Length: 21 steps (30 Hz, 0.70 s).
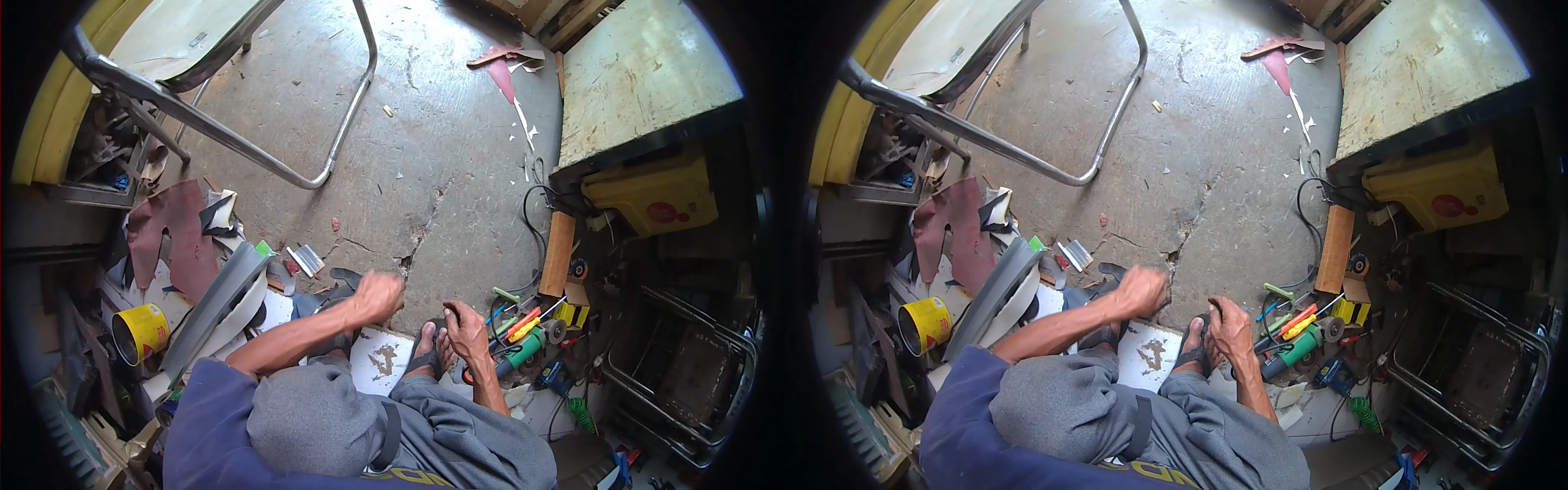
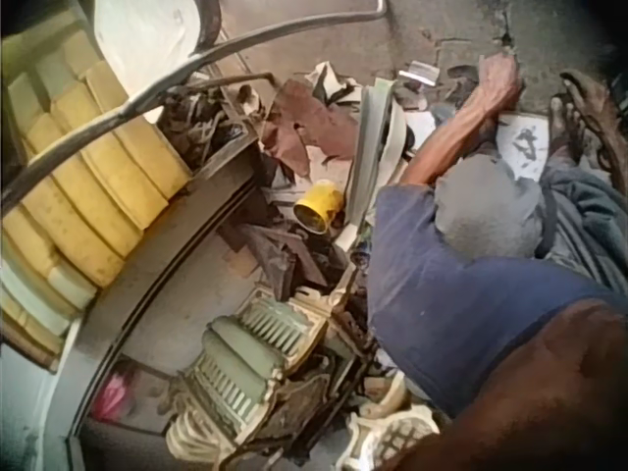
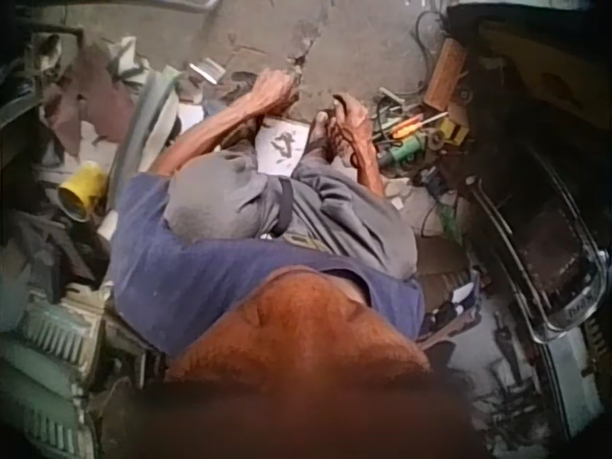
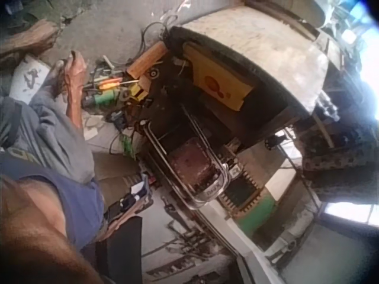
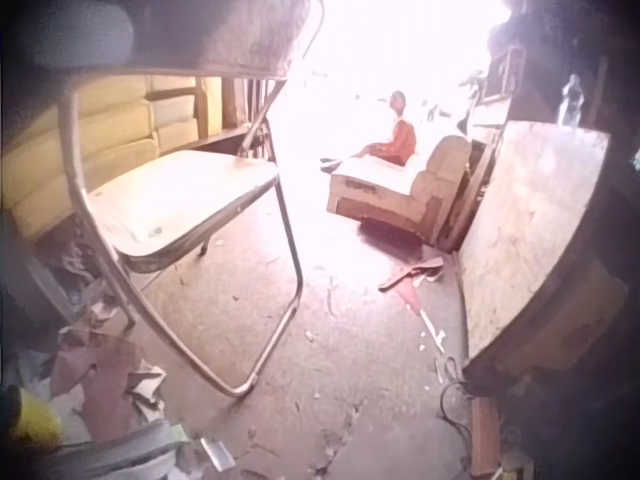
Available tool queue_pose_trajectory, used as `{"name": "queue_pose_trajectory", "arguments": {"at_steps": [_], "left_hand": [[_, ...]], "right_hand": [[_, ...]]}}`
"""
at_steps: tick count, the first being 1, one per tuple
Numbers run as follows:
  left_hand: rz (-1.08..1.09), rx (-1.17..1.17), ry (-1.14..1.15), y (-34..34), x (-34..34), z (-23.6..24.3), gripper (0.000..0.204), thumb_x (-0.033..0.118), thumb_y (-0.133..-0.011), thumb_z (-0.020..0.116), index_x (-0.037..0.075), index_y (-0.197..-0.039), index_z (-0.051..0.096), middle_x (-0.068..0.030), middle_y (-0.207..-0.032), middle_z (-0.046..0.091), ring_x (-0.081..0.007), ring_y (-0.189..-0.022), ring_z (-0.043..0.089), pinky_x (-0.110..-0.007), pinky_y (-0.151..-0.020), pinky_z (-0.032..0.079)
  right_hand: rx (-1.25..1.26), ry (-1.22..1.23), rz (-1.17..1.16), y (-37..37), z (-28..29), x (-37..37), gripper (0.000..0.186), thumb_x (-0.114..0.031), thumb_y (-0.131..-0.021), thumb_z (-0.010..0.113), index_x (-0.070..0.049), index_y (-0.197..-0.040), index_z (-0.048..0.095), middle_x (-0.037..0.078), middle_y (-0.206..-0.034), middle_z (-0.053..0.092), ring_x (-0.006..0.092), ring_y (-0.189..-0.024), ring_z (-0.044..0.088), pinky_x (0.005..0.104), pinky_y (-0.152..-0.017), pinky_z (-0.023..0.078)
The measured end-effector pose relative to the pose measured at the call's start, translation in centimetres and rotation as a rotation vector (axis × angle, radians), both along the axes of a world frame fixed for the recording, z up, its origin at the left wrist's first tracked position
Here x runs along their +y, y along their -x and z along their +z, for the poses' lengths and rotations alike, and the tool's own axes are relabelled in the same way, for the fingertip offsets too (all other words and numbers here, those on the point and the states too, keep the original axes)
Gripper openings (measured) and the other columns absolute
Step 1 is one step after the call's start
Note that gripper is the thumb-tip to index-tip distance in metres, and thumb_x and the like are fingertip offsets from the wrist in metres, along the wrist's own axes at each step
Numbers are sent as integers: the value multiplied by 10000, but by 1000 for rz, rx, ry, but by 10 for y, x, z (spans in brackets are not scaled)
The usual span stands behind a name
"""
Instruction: The person uses a hammer to secure a metal bracket to a small block of wood while sitting on the floor next to a metal folding chair frame.
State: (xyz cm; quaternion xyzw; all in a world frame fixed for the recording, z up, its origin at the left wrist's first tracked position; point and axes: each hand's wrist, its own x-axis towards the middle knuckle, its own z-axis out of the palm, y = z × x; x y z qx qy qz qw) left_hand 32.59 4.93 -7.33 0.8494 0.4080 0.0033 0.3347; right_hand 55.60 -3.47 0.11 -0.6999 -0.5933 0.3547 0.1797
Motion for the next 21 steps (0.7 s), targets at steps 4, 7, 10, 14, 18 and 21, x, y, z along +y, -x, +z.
{"name": "queue_pose_trajectory", "arguments": {"at_steps": [4,7,10,14,18,21], "left_hand": [[279,-56,-305,6,84,-16,200,89,-884,571,64,-1022,713,-184,-957,642,-322,-900,654,-476,-754,505],[334,-34,-512,22,143,-36,240,109,-903,556,143,-1072,722,-150,-1036,609,-304,-1062,598,-466,-839,490],[150,48,-573,34,175,-42,198,155,-901,556,151,-1014,719,-132,-1088,602,-303,-1128,565,-471,-907,467],[96,63,-613,59,182,-53,176,194,-897,557,142,-965,710,-87,-1066,624,-275,-1116,578,-434,-932,460],[276,-72,-589,84,173,-59,160,155,-906,563,124,-985,699,-86,-1014,668,-273,-1044,608,-407,-912,475],[418,-140,-549,81,169,-54,164,124,-903,593,113,-1022,705,-105,-997,680,-295,-1012,617,-420,-882,494]], "right_hand": [[-3,-15,14,3,1,4,212,-124,-949,613,1,-1102,689,200,-1037,722,359,-976,709,403,-856,556],[-14,-57,26,6,-1,3,203,-119,-941,626,-4,-1091,700,193,-1006,731,340,-938,723,390,-824,561],[-34,-63,24,4,-1,-2,202,-118,-938,627,-6,-1089,701,191,-1006,732,337,-933,724,387,-823,560],[-37,-61,12,3,0,-5,203,-122,-942,623,-5,-1090,699,193,-1003,729,335,-922,723,385,-818,558],[-27,1,12,1,-1,-5,211,-127,-949,609,-5,-1101,689,203,-1046,720,372,-971,708,408,-843,558],[-32,-21,30,3,-1,-4,204,-124,-942,624,1,-1085,700,193,-1010,727,343,-937,719,390,-828,556]]}}
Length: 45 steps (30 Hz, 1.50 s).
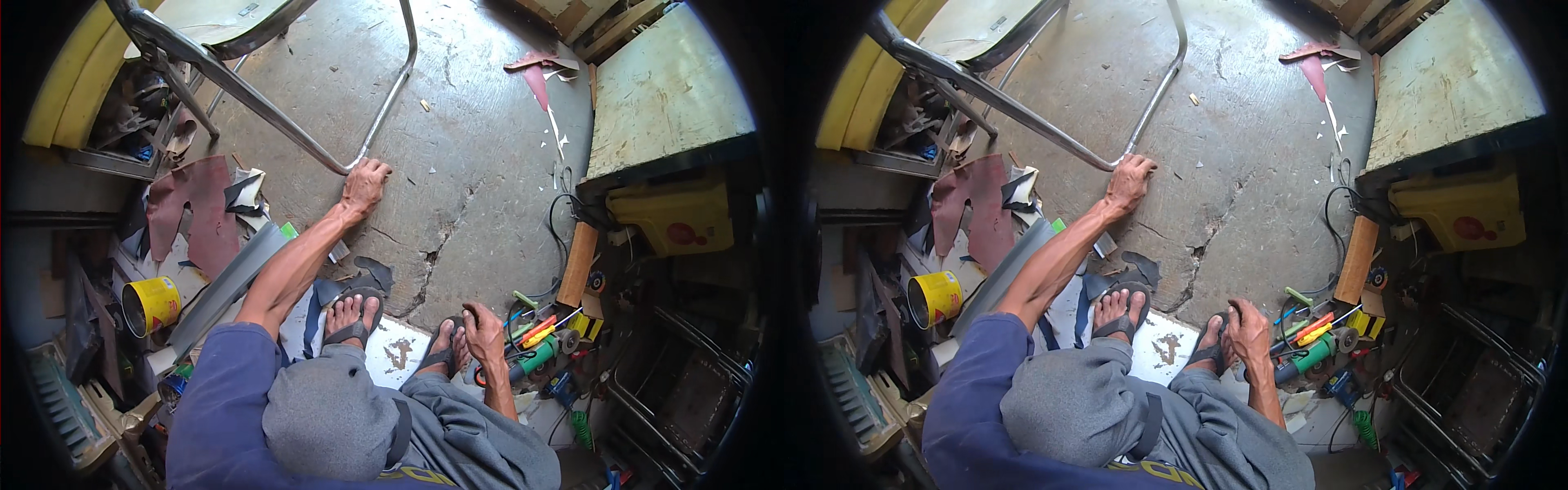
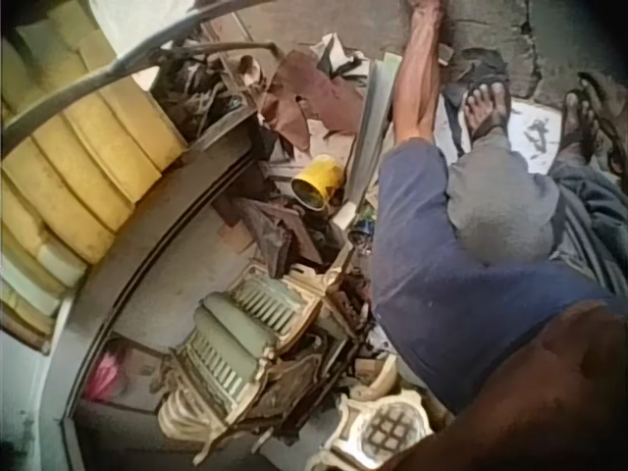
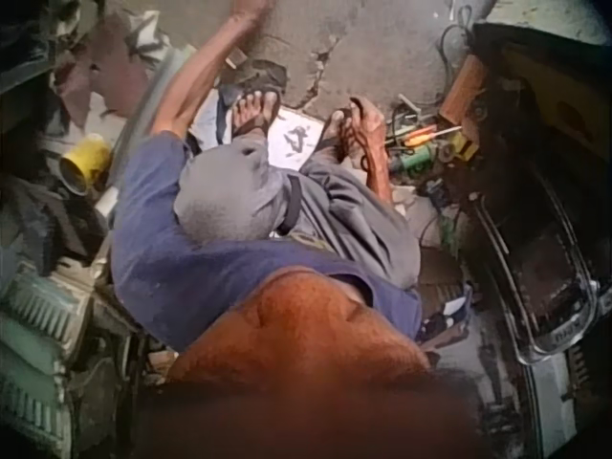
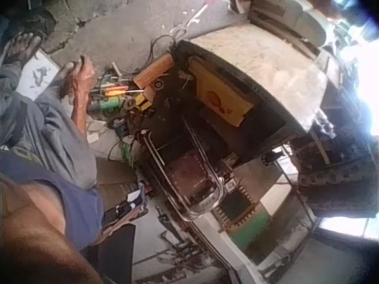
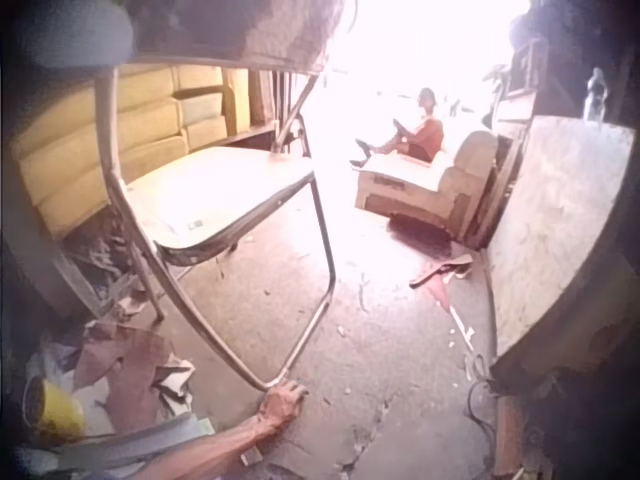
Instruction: The person uses a hammer to secure a metal bracket to a small block of wood while sitting on the floor next to a metal folding chair frame.
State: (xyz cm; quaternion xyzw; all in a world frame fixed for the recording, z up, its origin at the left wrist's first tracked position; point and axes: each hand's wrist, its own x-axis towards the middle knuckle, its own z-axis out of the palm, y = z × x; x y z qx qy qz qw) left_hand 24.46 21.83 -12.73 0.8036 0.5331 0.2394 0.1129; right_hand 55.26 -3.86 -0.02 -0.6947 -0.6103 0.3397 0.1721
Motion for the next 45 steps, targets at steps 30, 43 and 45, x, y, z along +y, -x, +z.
{"name": "queue_pose_trajectory", "arguments": {"at_steps": [30,43,45], "left_hand": [[-180,347,249,87,-135,50,215,155,-840,665,102,-1047,691,-121,-1204,619,-354,-1164,532,-460,-993,441],[735,-690,148,125,-162,163,164,97,-863,809,28,-922,672,-6,-844,701,-92,-797,641,-265,-760,513],[724,-756,169,115,-160,160,162,89,-861,809,33,-923,670,-1,-842,694,-86,-788,632,-261,-753,509]], "right_hand": [[-763,-149,-391,-297,-90,116,991,-385,-763,838,-32,-1522,309,316,-1424,454,454,-1323,467,514,-1097,400],[-518,73,-476,-264,-112,142,1013,-403,-580,958,-80,-1398,453,278,-1205,603,465,-1054,626,535,-904,510],[-497,-187,-218,-226,-106,138,1049,-354,-616,939,-28,-1456,402,277,-1207,579,456,-1071,593,527,-920,493]]}}
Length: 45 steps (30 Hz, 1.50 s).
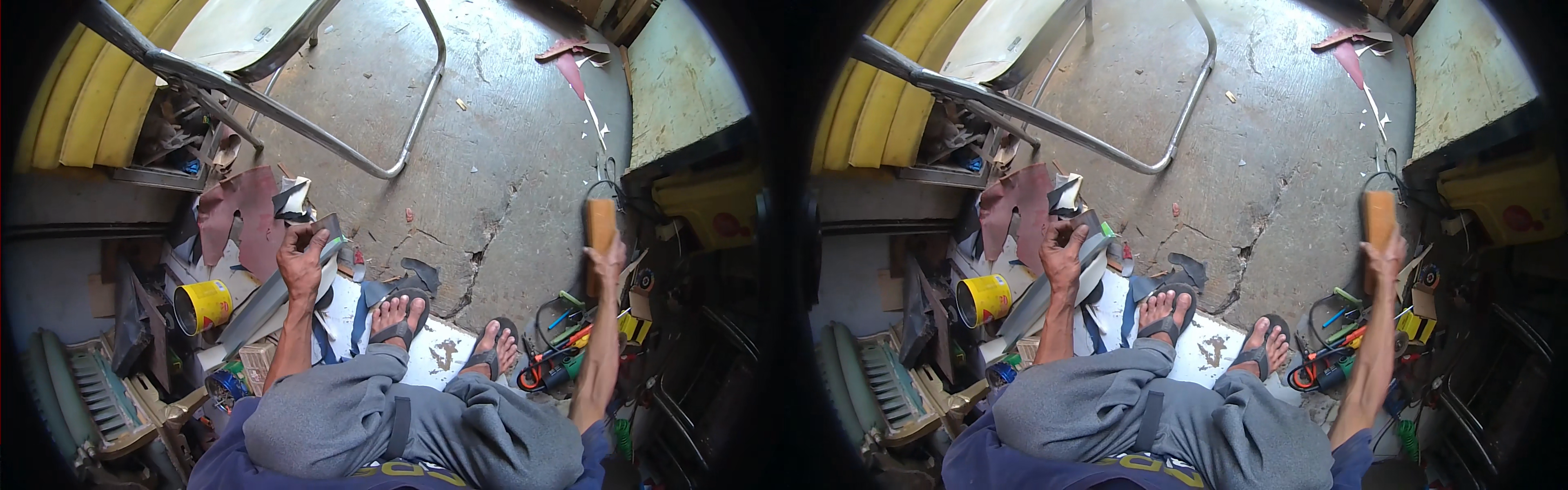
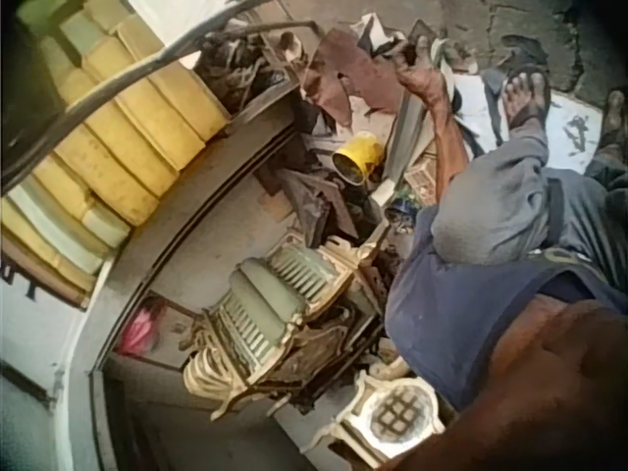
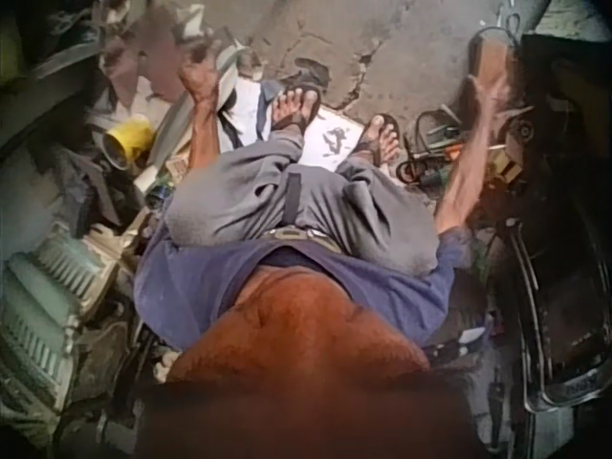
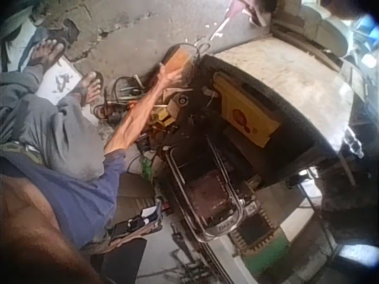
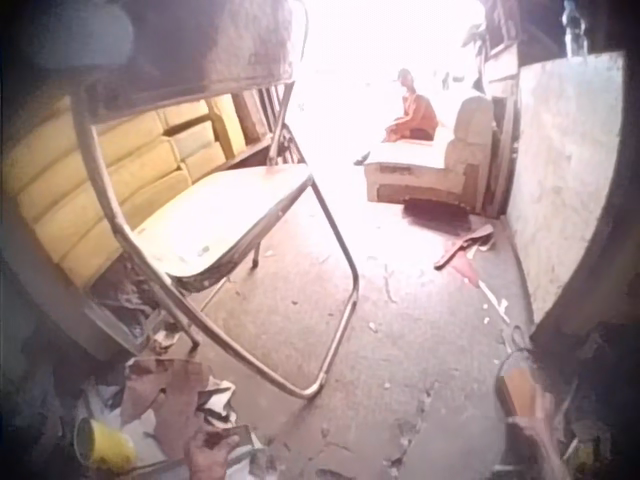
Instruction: The person uses a hammer to secure a metal bracket to a small block of wood while sitting on the floor next to a metal folding chair frame.
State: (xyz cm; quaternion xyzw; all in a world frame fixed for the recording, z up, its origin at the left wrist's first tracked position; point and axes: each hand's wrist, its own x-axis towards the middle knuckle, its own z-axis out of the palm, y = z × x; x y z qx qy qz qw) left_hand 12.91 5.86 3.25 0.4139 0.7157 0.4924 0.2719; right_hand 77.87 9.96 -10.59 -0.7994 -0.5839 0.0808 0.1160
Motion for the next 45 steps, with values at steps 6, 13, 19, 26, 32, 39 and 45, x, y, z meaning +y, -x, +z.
{"name": "queue_pose_trajectory", "arguments": {"at_steps": [6,13,19,26,32,39,45], "left_hand": [[-121,-56,-44,-37,14,-11,152,58,-835,814,48,-918,687,-16,-853,695,-111,-823,639,-275,-766,506],[-609,431,-414,-123,43,-23,220,-68,-734,788,41,-899,688,-84,-928,675,-263,-927,637,-372,-825,513],[-926,819,-188,-163,39,-99,301,211,-773,783,110,-1041,689,-116,-1166,616,-332,-1189,527,-501,-1016,385],[-937,784,-102,-161,33,-110,526,278,-810,793,139,-1299,656,-176,-1422,518,-383,-1353,437,-568,-1152,260],[-973,824,-150,-155,54,-122,495,300,-779,824,214,-1252,704,-169,-1395,533,-358,-1311,480,-550,-1132,285],[-922,658,-116,-165,65,-122,506,333,-736,853,187,-1206,735,-174,-1321,569,-337,-1196,540,-512,-1046,352],[-757,784,-234,-197,62,-120,570,288,-754,838,156,-1281,665,-145,-1266,579,-337,-1252,505,-536,-1090,323]], "right_hand": [[-19,-390,480,187,73,12,946,-127,-632,830,-109,-1495,441,156,-1257,581,371,-1128,557,497,-981,449],[192,-95,550,301,57,-37,768,-287,-838,753,-146,-1520,430,191,-1513,420,376,-1436,365,649,-1182,196],[339,-32,308,275,29,-112,591,-172,-842,724,5,-1367,517,242,-1357,515,425,-1269,489,499,-1092,405],[429,-118,43,191,47,-149,304,-89,-883,649,12,-1169,630,199,-1154,639,384,-1098,602,446,-964,494],[487,-318,-271,176,82,-144,199,-101,-943,610,-23,-1106,691,164,-1031,707,320,-972,687,392,-873,536],[-51,127,-639,82,28,-198,171,-177,-872,667,-13,-918,663,115,-840,689,282,-764,667,399,-723,532],[247,313,-785,60,19,-197,154,-162,-810,711,-35,-857,640,74,-773,646,233,-682,620,376,-652,503]]}}
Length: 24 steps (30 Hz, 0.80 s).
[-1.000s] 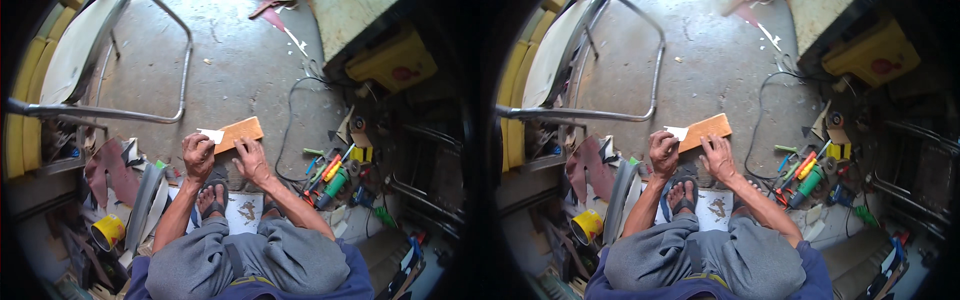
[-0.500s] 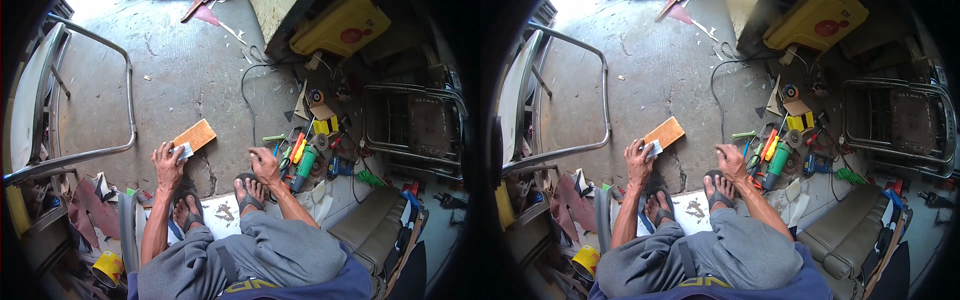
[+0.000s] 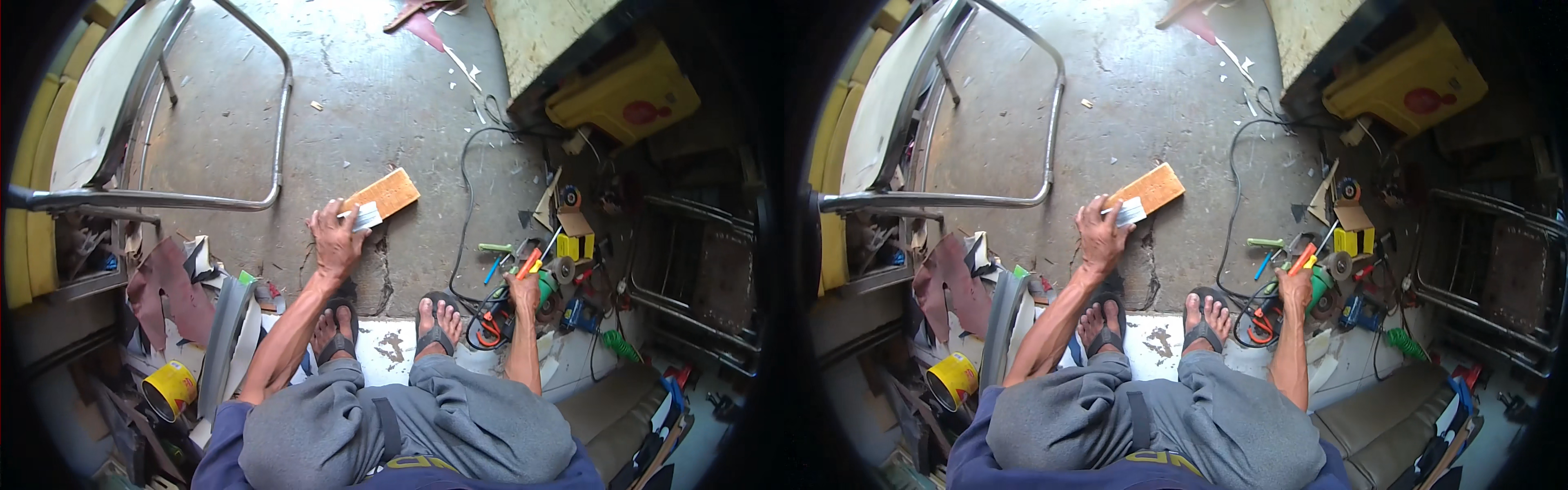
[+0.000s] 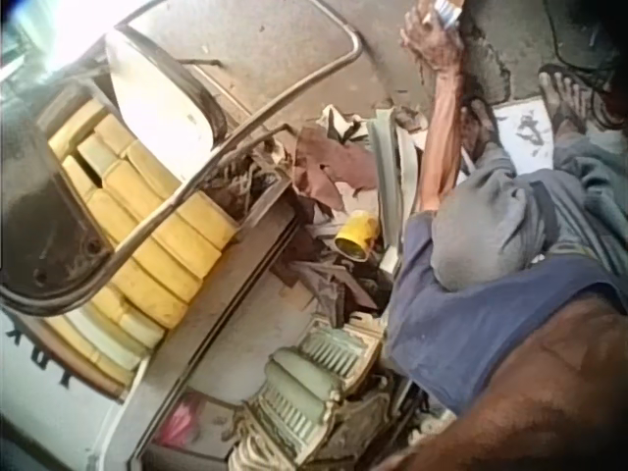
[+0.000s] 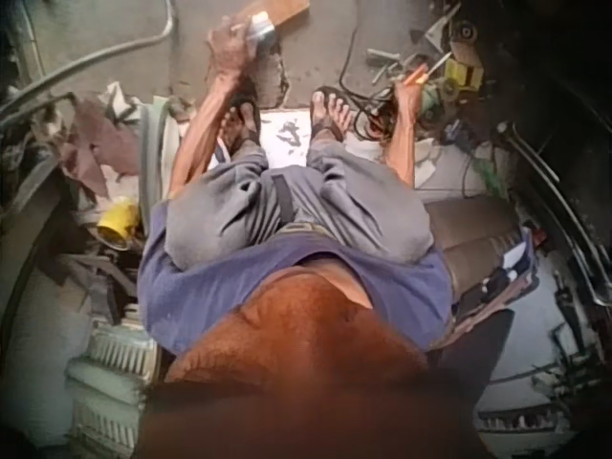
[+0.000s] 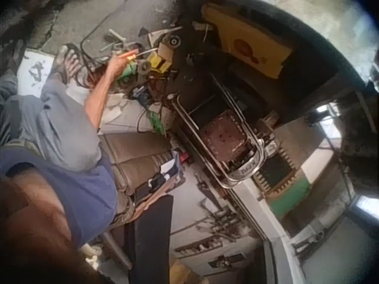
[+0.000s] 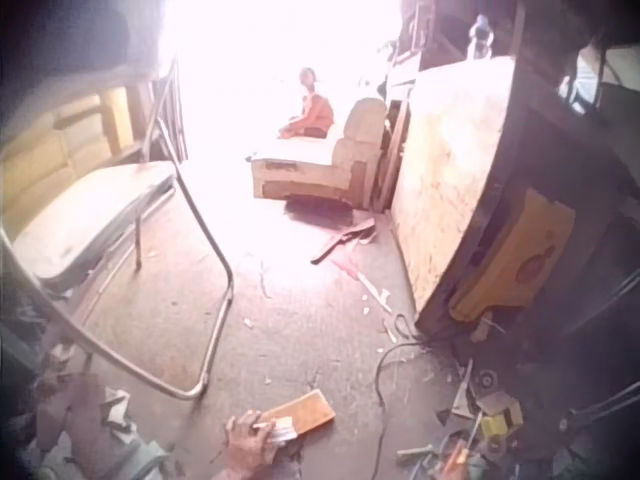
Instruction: The person uses a hammer to secure a metal bracket to a small block of wood while sitting on the floor next to a metal folding chair frame.
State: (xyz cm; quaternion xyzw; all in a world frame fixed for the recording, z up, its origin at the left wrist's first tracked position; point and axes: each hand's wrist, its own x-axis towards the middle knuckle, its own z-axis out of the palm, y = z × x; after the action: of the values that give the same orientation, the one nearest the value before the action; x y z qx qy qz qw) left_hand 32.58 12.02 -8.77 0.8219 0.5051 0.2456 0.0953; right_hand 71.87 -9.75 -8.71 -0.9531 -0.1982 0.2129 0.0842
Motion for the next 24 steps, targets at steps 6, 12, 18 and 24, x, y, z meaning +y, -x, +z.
{"name": "queue_pose_trajectory", "arguments": {"at_steps": [6,12,18,24], "left_hand": [[-102,222,-73,9,-31,-18,440,274,-885,690,158,-1308,650,-93,-1342,579,-301,-1346,463,-617,-1141,184],[-68,223,-80,-8,-13,-13,402,310,-899,672,161,-1272,682,-103,-1356,602,-297,-1375,461,-614,-1150,143],[-44,113,-45,2,9,-6,275,258,-866,708,151,-1119,694,-35,-1088,654,-220,-1169,573,-571,-1108,217],[1,80,-51,1,28,-8,224,242,-873,703,153,-1077,681,-32,-939,643,-207,-1033,604,-546,-1084,237]], "right_hand": [[215,-108,-125,11,9,-7,173,-146,-748,756,-56,-797,617,33,-706,603,184,-600,574,353,-582,473],[242,-143,-171,15,-11,-3,169,-104,-697,762,-72,-761,609,-19,-679,573,124,-532,481,319,-511,391],[200,-747,-234,43,13,8,232,-160,-844,671,-14,-1025,673,49,-799,621,127,-624,568,302,-575,469],[171,-614,-35,74,81,54,243,-187,-912,645,-29,-1096,643,19,-736,572,108,-563,527,292,-543,446]]}}
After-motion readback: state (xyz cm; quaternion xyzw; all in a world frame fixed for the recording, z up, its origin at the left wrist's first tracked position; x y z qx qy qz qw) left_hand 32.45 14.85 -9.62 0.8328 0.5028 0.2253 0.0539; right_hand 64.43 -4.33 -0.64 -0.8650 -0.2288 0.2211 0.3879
